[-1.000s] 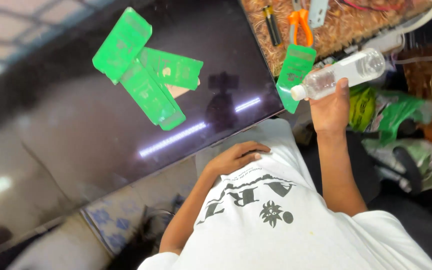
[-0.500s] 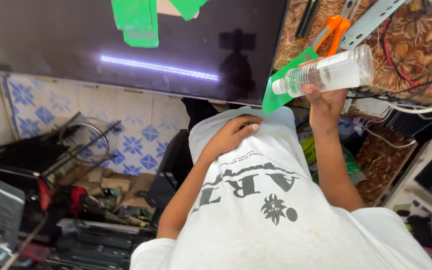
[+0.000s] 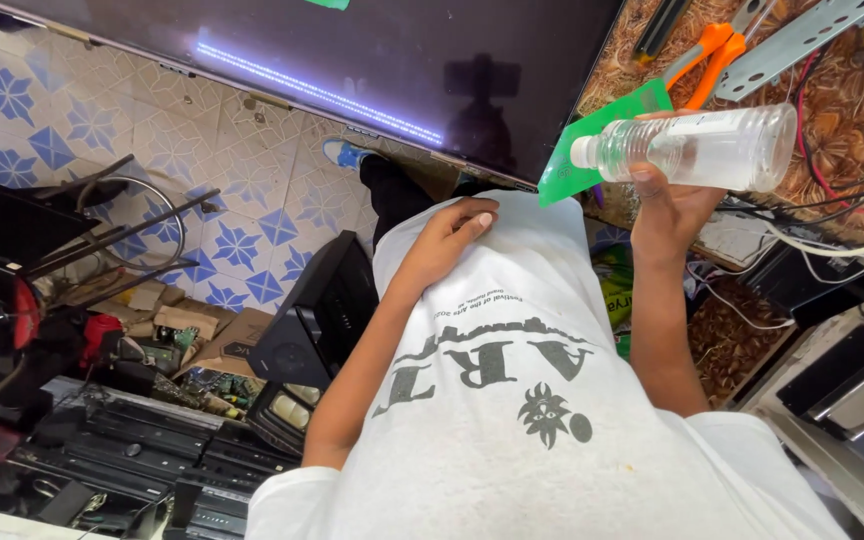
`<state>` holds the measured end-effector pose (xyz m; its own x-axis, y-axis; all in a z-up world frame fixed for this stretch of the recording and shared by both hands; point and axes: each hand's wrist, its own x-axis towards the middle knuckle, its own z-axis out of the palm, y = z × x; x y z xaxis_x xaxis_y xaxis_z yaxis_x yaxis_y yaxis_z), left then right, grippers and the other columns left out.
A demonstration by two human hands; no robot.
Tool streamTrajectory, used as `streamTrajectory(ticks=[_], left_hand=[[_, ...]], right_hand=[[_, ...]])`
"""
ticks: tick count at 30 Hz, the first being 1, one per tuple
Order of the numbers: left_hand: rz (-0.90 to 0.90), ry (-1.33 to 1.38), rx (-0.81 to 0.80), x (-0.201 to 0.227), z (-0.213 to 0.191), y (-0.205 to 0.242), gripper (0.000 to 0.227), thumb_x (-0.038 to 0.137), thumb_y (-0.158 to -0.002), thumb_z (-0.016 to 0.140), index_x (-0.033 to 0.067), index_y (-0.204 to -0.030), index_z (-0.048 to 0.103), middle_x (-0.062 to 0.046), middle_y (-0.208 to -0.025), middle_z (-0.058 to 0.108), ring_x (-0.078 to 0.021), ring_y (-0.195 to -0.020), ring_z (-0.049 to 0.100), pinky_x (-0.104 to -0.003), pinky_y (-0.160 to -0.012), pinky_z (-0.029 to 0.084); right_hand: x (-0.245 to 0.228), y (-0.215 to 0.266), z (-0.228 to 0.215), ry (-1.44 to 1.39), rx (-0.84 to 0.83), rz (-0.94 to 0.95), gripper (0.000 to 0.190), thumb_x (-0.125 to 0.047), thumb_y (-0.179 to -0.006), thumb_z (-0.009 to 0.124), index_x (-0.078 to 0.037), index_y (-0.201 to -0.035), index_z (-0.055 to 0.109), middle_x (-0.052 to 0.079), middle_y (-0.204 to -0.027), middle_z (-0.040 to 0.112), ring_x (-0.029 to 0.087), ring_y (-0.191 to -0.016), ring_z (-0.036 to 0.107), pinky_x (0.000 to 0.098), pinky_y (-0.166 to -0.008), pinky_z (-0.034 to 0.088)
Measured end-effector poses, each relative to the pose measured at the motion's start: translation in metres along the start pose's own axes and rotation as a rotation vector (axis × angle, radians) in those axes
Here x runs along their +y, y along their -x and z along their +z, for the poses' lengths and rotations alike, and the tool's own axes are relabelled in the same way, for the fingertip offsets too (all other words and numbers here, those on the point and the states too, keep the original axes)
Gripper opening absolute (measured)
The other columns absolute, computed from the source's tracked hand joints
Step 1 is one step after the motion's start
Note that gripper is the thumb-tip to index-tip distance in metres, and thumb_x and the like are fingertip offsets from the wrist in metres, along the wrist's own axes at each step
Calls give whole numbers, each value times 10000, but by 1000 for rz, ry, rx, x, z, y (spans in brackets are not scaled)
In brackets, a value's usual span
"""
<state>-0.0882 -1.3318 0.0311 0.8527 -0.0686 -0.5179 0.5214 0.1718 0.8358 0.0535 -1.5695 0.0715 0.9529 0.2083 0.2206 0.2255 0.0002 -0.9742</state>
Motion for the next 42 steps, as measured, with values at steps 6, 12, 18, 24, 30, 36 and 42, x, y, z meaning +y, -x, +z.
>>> streamTrajectory(ticks=[6,12,18,24,30,36,42], left_hand=[[12,-10,39,0,-6,-2,313,255,-1044,618,92,-1297,705,-169,-1168,734,-291,-1074,715,-446,-962,570],[37,-80,-32,-4,2,-7,478,397,-991,541,32,-1271,672,-100,-1292,683,-194,-1085,686,-296,-940,526],[5,-25,-32,1,5,-7,480,383,-987,548,32,-1297,653,-95,-1195,714,-183,-1049,691,-288,-927,536],[26,-23,-31,0,5,-8,483,382,-993,544,19,-1295,645,-96,-1116,723,-175,-990,679,-296,-896,529],[55,15,-15,-6,3,-16,478,361,-988,559,5,-1297,639,-122,-1149,726,-186,-1016,699,-304,-932,556],[33,29,-10,-5,2,-19,488,365,-984,559,3,-1301,639,-112,-1150,726,-197,-1015,710,-306,-936,555],[15,18,-14,0,2,-21,503,385,-983,558,16,-1315,636,-109,-1150,724,-218,-1033,719,-310,-941,548]], right_hand=[[2,4,-10,-9,35,26,794,-42,-1083,794,-219,-1601,219,163,-1542,384,321,-1427,432,608,-1265,359],[-14,11,-4,-144,-10,73,821,4,-1068,738,-217,-1658,211,277,-1491,476,437,-1384,518,666,-1237,480],[-12,8,-8,-151,-8,34,816,104,-1065,711,-218,-1644,234,274,-1530,433,413,-1435,460,638,-1257,445],[-28,-2,-2,-107,-18,17,753,-2,-1054,737,-166,-1605,251,277,-1455,473,425,-1373,504,611,-1229,457],[-25,-10,2,-67,-5,-37,674,-63,-1047,742,-119,-1551,299,253,-1402,495,398,-1323,518,583,-1183,463],[-35,-20,13,-54,-15,-79,635,-52,-1067,718,-139,-1539,302,254,-1377,490,403,-1311,514,590,-1181,463],[-32,-21,11,-72,-7,-74,599,-14,-1060,710,-129,-1509,330,222,-1402,461,378,-1336,484,584,-1185,450]])
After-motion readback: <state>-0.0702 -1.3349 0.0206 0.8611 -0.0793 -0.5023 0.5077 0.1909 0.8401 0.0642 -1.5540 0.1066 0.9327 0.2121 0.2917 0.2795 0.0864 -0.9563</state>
